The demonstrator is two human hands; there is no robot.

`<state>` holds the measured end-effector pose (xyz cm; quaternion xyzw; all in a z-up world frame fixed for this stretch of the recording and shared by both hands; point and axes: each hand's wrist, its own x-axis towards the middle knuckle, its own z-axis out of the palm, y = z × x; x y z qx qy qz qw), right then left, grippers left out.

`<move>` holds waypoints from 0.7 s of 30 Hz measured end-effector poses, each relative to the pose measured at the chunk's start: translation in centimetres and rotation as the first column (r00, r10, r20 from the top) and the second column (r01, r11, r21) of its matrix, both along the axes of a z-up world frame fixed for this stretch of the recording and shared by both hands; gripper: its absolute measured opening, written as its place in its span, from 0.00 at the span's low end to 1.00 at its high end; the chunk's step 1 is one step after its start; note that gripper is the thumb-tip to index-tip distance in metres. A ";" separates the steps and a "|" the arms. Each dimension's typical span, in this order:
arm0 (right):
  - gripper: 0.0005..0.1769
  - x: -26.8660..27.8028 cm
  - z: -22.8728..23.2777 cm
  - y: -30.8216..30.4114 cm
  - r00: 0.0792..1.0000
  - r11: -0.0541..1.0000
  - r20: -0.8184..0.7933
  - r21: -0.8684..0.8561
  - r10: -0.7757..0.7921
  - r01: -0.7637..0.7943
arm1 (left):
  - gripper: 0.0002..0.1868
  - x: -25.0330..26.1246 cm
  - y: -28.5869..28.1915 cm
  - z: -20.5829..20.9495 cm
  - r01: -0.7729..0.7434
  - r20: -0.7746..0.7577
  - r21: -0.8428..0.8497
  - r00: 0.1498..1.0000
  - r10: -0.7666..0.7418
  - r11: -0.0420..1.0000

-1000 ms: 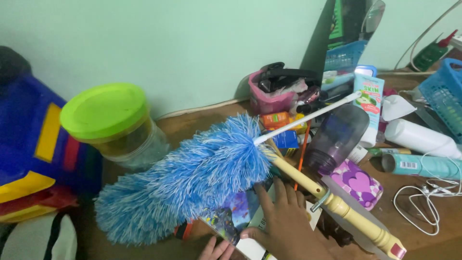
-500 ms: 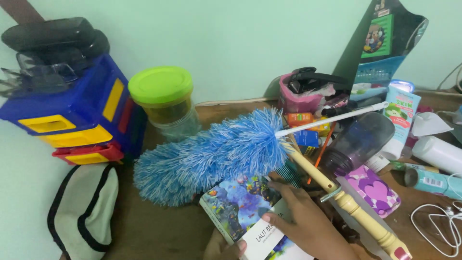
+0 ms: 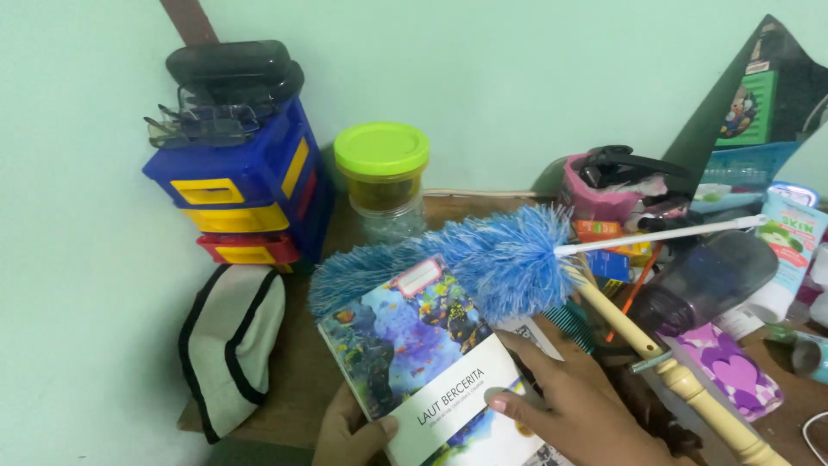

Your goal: The person is tidying up a desk by organizing items into a basket, putting away a duster, and arranging books.

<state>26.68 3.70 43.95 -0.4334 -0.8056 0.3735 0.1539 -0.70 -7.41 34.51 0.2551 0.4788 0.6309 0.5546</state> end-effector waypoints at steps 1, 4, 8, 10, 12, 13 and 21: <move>0.41 -0.6 0.7 -0.3 0.997 0.999 0.065 0.014 -0.040 0.039 | 0.41 -0.7 -0.2 0.3 -0.036 0.016 0.022 0.999 0.036 0.999; 0.40 -3.0 3.1 -1.3 0.999 0.995 0.049 0.103 -0.002 -0.003 | 0.35 -2.0 -0.1 -0.1 -0.198 -0.045 -0.044 0.979 0.196 0.979; 0.38 -5.2 2.6 -0.1 0.978 0.987 -0.139 0.071 0.153 -0.144 | 0.31 -2.9 0.2 2.1 -0.266 -0.059 0.011 0.962 0.266 0.964; 0.32 -5.9 2.9 0.9 0.963 0.971 -0.186 0.175 0.195 -0.162 | 0.27 -3.3 0.8 2.8 -0.321 0.075 -0.057 0.943 0.325 0.945; 0.29 -4.7 2.9 3.3 0.993 0.928 -0.103 0.373 0.061 -0.019 | 0.26 -3.6 1.4 2.5 -0.338 0.064 -0.012 0.939 0.338 0.941; 0.27 -4.1 2.9 4.5 0.994 0.825 -0.050 0.555 -0.097 0.108 | 0.25 -3.7 1.7 2.4 -0.347 0.053 0.025 0.937 0.345 0.938; 0.34 4.3 -0.1 15.8 0.800 0.748 0.428 0.662 -0.420 0.039 | 0.26 -4.6 3.9 8.1 -0.201 -0.042 0.045 0.978 0.203 0.978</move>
